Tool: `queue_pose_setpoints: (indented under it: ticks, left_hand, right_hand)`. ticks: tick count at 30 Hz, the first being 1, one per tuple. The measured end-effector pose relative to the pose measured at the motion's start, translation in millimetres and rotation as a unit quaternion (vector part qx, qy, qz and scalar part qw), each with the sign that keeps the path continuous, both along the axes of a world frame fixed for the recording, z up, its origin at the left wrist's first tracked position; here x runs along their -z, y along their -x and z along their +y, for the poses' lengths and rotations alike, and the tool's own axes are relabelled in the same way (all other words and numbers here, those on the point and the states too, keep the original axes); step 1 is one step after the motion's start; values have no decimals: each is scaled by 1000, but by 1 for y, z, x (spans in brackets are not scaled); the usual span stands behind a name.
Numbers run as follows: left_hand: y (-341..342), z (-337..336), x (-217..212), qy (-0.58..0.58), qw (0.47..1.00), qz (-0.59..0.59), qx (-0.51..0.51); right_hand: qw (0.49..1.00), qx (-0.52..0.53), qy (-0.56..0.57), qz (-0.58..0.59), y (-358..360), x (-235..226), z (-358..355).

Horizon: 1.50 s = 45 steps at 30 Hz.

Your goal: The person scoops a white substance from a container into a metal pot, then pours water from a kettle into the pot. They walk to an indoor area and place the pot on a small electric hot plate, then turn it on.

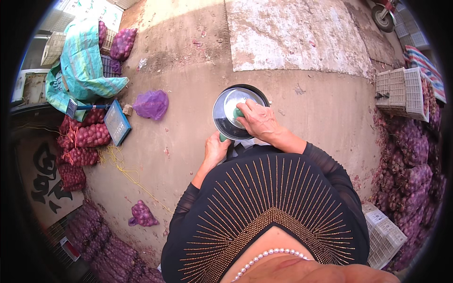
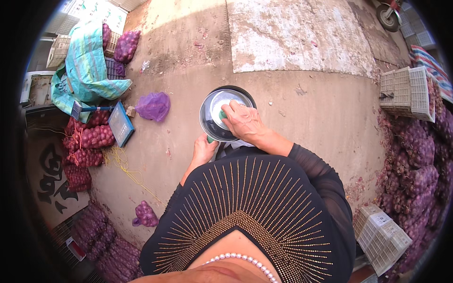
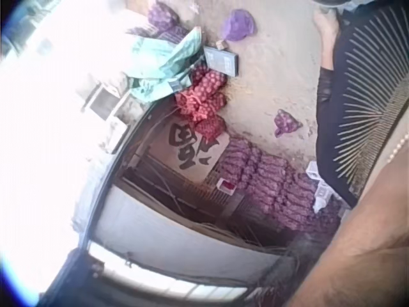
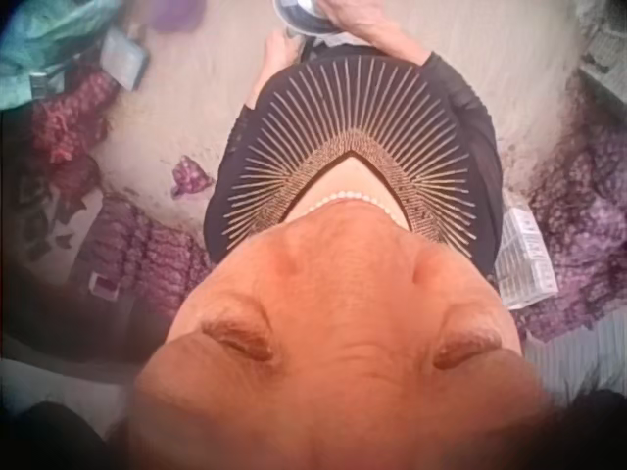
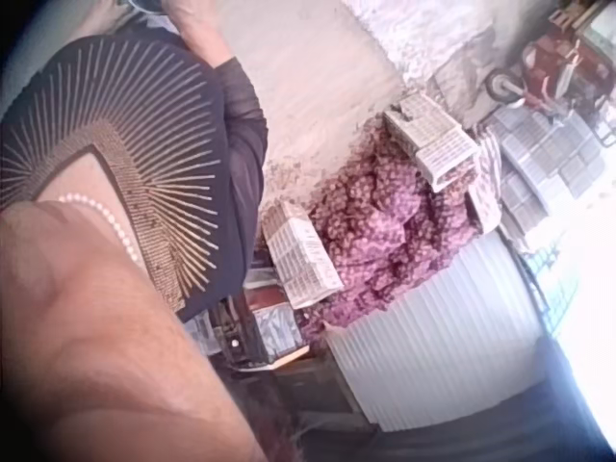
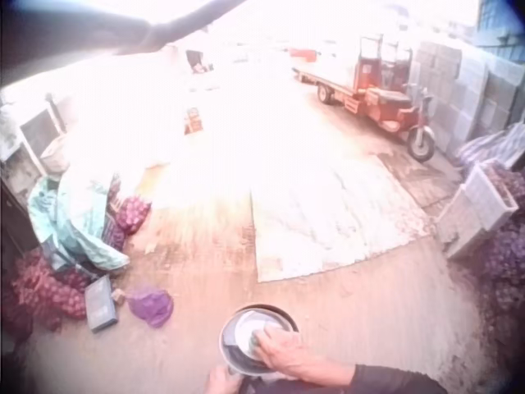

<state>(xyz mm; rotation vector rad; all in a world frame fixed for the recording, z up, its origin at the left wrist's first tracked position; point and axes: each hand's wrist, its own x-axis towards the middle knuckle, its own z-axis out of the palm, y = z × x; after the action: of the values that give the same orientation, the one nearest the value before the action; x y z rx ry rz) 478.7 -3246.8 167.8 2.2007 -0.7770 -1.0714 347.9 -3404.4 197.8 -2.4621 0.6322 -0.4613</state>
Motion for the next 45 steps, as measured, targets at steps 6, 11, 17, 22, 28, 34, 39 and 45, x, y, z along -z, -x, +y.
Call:
queue_pose_setpoints:
  ticks: [6, 11, 17, 22, 28, 34, 39, 45]
  left_hand:
    - [-86, -190, 26, 8, 999, -30, 43]
    - [-140, -352, 9, -16, 996, -5, 91]
    - [-195, -526, 30, 41, 995, -4, 95]
    - [-230, -660, 47, -10, 999, -37, 32]
    - [-283, -830, 41, -15, 1000, -17, -9]
    - [-378, -1017, 88, 18, 999, 17, -25]
    - [-465, -1202, 103, 38, 999, 17, -4]
    - [-563, -1433, 104, 61, 997, 13, 40]
  right_hand:
    - [999, 25, 27, -10, -72, 14, -179]
    - [998, 51, 23, -12, -115, -1, -329]
    - [997, 79, 10, -13, -167, 11, -504]
    - [1000, -6, -20, 4, -212, 30, -656]
    - [998, -34, -50, 30, -286, 22, -841]
    - [997, -65, -45, 4, -379, 55, -1037]
    - [996, -64, -45, 50, -453, 69, -1216]
    - [997, -14, -49, 57, -537, 56, -1435]
